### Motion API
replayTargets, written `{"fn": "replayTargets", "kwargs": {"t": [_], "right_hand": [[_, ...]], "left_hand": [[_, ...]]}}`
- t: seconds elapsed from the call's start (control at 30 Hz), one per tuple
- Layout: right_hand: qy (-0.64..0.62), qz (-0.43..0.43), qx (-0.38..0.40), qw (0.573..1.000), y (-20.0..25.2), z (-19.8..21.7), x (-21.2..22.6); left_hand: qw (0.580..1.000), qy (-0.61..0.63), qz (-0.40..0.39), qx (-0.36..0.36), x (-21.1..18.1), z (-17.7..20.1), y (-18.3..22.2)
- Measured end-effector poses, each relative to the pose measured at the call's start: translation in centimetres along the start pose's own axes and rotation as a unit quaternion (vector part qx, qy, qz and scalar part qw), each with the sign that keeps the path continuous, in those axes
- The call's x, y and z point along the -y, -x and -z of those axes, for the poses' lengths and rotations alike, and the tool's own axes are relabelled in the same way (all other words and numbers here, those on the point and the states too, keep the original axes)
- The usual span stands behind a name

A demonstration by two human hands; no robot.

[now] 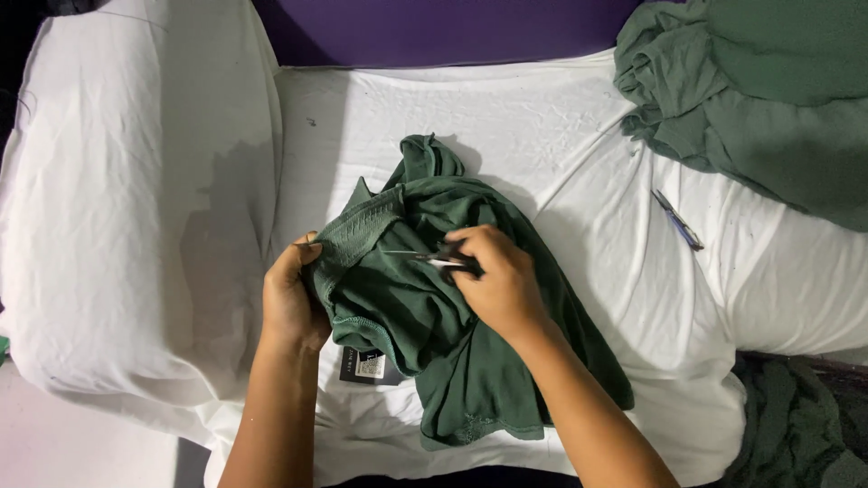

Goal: Trimming excess threads from a green garment using scissors.

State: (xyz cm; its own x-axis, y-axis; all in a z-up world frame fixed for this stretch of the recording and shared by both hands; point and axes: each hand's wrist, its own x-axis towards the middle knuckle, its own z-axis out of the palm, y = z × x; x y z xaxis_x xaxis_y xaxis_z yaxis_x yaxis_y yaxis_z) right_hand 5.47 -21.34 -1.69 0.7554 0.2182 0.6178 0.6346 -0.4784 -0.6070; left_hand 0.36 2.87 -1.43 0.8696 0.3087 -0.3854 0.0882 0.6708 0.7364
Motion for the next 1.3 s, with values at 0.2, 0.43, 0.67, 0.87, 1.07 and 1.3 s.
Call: {"fn": "replayTargets", "kwargs": {"t": [0.2,0.43,0.67,0.87,1.07,1.3], "right_hand": [[-0.150,-0.205,-0.106,0.961,-1.1,-0.3,1.1],[-0.364,-0.228,-0.030,0.902,1.6,6.3,3.1],[-0.153,-0.114,0.371,0.909,10.0,9.3,4.4],[0.004,0.111,0.394,0.913,15.2,7.6,4.3],[-0.037,-0.055,0.582,0.811,16.8,8.9,3.7],[-0.202,-0.114,0.300,0.925,12.9,10.3,4.6]], "left_hand": [[1.000,-0.009,-0.002,-0.011,-0.5,0.2,0.1],[1.000,0.010,-0.006,-0.014,-0.8,-0.5,0.9],[0.999,0.034,-0.005,0.002,-1.7,-1.7,1.7],[0.999,0.050,0.013,-0.015,-1.8,-2.3,1.8],[0.999,0.037,0.019,-0.019,-1.6,-1.9,1.3],[0.999,0.027,0.020,-0.042,-1.3,-1.8,1.2]]}}
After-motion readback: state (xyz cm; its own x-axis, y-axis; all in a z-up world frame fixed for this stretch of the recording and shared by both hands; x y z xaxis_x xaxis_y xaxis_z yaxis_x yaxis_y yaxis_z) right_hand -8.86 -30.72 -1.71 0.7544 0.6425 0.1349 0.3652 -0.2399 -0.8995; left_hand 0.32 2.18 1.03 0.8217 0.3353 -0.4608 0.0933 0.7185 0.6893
